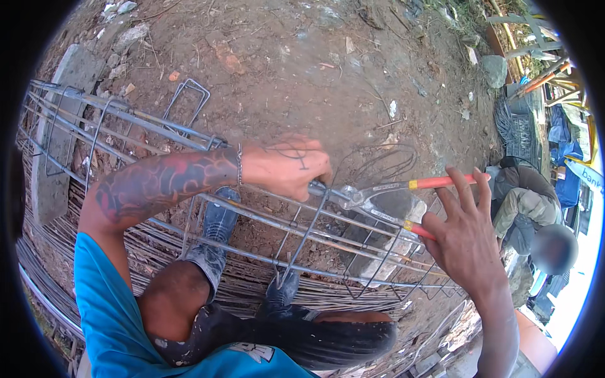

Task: The person constructs a rebar cage by positioning stirrups along the steel bars and tying them in place with wire using pliers and by hand.

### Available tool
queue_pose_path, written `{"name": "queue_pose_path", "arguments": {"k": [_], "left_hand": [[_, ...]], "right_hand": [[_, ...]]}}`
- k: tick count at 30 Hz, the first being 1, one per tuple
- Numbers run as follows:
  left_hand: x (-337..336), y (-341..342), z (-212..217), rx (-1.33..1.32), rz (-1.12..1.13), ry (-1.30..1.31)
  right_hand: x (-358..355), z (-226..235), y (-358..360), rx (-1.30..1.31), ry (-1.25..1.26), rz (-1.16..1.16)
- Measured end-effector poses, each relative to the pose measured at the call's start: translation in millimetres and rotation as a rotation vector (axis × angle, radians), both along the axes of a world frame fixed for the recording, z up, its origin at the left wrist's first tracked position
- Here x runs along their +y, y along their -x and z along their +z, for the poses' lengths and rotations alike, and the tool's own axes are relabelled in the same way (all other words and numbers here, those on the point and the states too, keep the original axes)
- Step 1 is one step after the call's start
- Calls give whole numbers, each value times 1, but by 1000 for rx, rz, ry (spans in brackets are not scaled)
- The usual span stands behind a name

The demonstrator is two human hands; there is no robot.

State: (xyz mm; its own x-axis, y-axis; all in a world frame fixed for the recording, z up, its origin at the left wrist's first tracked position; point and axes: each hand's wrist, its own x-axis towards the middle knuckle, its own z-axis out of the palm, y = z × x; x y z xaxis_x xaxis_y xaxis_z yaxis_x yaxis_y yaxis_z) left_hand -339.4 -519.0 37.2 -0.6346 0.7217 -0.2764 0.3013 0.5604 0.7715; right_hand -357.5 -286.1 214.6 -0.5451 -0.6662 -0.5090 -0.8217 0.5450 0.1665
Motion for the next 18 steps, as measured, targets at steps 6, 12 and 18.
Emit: {"name": "queue_pose_path", "arguments": {"k": [6,12,18], "left_hand": [[1,-5,-14,89,95,-77],[0,-7,-11,-111,-66,83],[1,-12,-21,20,-74,54]], "right_hand": [[-12,-8,24,2,6,91],[-15,-1,39,-132,-121,8],[-18,1,52,-326,-125,38]]}}
